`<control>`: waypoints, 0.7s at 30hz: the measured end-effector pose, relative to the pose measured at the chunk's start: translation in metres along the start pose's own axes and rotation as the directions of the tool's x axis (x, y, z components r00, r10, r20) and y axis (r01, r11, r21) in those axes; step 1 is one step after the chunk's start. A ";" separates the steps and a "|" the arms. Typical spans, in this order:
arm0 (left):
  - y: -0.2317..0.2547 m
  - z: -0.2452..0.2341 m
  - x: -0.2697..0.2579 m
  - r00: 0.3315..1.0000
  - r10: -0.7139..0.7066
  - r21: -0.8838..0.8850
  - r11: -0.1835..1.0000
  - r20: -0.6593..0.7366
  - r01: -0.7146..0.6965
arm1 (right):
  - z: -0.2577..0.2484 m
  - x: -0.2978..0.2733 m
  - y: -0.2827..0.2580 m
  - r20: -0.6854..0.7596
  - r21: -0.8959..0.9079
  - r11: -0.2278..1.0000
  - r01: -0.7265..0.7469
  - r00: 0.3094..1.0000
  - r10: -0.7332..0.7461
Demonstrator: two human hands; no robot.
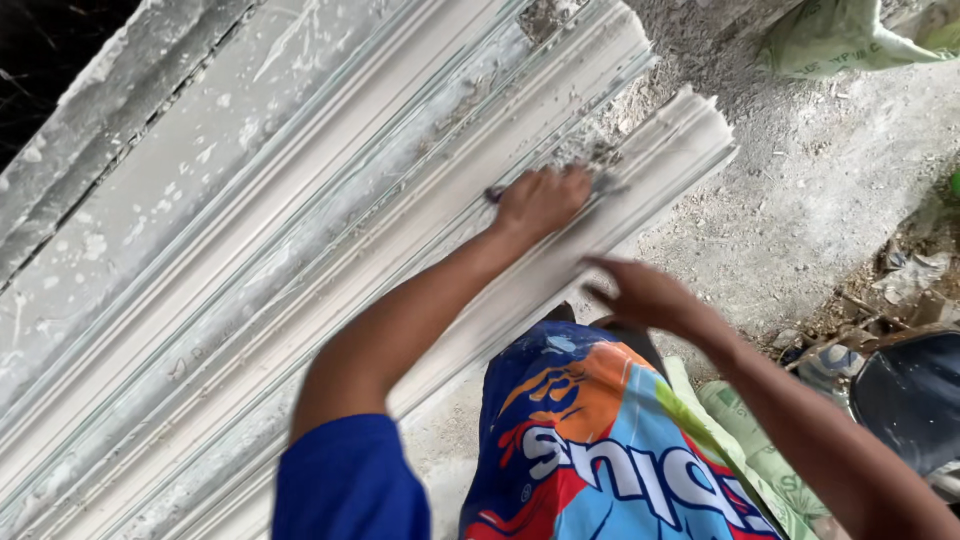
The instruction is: The person uses a small brush to sweep dust and debris off stacked white molded plaster pieces. They repeatedly brush along the grooves and edges of each piece, occasionally repositioning the items to access different sides.
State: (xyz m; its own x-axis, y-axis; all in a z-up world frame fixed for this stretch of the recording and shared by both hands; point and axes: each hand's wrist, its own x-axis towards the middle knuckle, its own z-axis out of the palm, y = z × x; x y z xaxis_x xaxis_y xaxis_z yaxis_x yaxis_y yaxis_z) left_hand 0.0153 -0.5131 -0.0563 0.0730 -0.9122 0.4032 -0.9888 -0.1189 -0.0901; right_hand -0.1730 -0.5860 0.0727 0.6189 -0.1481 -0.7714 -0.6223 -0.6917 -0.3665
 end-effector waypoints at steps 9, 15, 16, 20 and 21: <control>-0.007 -0.098 -0.071 0.988 0.008 0.073 0.997 0.154 -0.020 | -0.084 0.013 0.118 -0.476 0.169 0.976 -0.140 0.855 0.205; 0.039 0.033 0.075 0.994 -0.110 -0.049 0.993 0.006 0.110 | -0.072 0.055 0.159 -0.518 0.010 1.000 -0.022 0.855 0.024; 0.045 0.036 0.098 0.993 -0.117 -0.050 0.992 0.014 0.118 | -0.077 0.050 0.153 -0.508 0.008 1.000 -0.019 0.861 0.020; 0.038 0.031 0.139 0.993 -0.121 0.066 0.990 0.000 0.121 | -0.108 0.033 0.143 -0.381 0.084 0.996 -0.026 0.923 0.057; 0.034 0.023 0.132 0.995 -0.097 0.037 0.995 0.025 0.096 | -0.115 0.026 0.144 -0.341 0.120 0.993 0.003 0.939 0.039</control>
State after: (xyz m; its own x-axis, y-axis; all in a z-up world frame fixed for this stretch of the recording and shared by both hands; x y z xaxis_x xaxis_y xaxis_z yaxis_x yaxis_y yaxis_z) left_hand -0.0054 -0.6464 -0.0269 0.1715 -0.9060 0.3870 -0.9718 -0.2201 -0.0844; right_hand -0.1917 -0.7707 0.0592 0.7205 -0.4067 -0.5617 -0.6738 -0.6021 -0.4284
